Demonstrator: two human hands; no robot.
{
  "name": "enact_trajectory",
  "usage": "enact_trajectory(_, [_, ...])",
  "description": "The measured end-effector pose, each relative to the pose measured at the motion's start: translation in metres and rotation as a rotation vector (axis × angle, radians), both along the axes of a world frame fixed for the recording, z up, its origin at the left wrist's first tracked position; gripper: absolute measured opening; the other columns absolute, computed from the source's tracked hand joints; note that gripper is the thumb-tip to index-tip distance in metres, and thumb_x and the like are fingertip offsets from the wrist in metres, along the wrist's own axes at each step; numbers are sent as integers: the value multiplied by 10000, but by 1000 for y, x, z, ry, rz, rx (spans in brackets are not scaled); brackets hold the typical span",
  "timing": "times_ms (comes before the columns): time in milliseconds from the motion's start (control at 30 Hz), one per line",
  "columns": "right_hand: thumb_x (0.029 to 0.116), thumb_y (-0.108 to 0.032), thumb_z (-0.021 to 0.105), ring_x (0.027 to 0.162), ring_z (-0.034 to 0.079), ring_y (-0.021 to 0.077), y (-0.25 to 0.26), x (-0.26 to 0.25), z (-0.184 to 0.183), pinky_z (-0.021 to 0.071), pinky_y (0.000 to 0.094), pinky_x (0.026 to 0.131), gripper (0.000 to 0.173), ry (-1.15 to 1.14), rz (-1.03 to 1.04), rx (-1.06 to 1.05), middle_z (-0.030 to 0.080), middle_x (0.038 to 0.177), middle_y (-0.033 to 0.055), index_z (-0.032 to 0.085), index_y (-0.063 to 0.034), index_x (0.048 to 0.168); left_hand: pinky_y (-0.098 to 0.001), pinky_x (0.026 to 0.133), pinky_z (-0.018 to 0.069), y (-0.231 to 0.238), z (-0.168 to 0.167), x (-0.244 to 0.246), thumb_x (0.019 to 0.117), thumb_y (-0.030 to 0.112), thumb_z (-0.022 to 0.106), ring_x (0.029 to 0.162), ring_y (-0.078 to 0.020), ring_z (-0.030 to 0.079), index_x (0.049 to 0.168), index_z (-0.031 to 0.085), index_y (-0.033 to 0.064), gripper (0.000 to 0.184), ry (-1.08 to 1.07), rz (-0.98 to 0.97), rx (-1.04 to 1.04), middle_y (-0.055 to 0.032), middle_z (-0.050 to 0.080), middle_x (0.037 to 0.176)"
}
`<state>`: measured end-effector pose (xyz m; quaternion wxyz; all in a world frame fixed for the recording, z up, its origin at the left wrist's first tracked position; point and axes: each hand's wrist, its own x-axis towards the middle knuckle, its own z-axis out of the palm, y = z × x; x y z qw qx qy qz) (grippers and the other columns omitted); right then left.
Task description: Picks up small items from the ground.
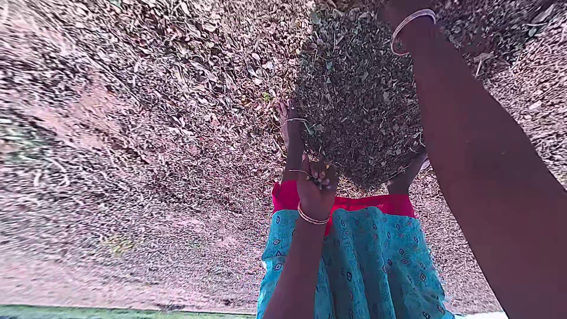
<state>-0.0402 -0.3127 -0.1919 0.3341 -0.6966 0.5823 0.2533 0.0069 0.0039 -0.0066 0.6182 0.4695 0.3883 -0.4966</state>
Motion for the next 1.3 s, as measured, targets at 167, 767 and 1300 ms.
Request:
enact_trajectory(167, [926, -138, 703, 1374, 456, 517, 89, 9, 54, 359, 764, 1050, 487, -119, 783, 509, 595, 1427, 190, 633, -185, 1406, -182, 426, 405, -10, 4, 5, 1108, 336, 203, 415, -47, 489, 553, 516, 169, 658, 78, 41, -91, 55, 499, 486])
enact_trajectory(767, [812, -111, 773, 1489, 184, 587, 25, 97, 21, 313, 794, 1052, 852, -220, 393, 158, 187, 1699, 202, 443, -316, 1570, -188, 416, 397, -13, 6, 19, 1108, 321, 182, 418, -52, 489, 555, 519, 164, 667, 165, 83, -155, 50, 513, 503])
enact_trajectory(1300, [1026, -85, 500, 1136, 686, 270, -33, 35, 48, 507, 460, 1034, 325, -212, 57, -3, 706, 1247, 158, 702, -70, 1281, -186, 399, 381, -16, 8, 33, 1100, 319, 158, 404, -42, 475, 540, 500, 187, 669, 150, 157, -168, 66, 491, 485])
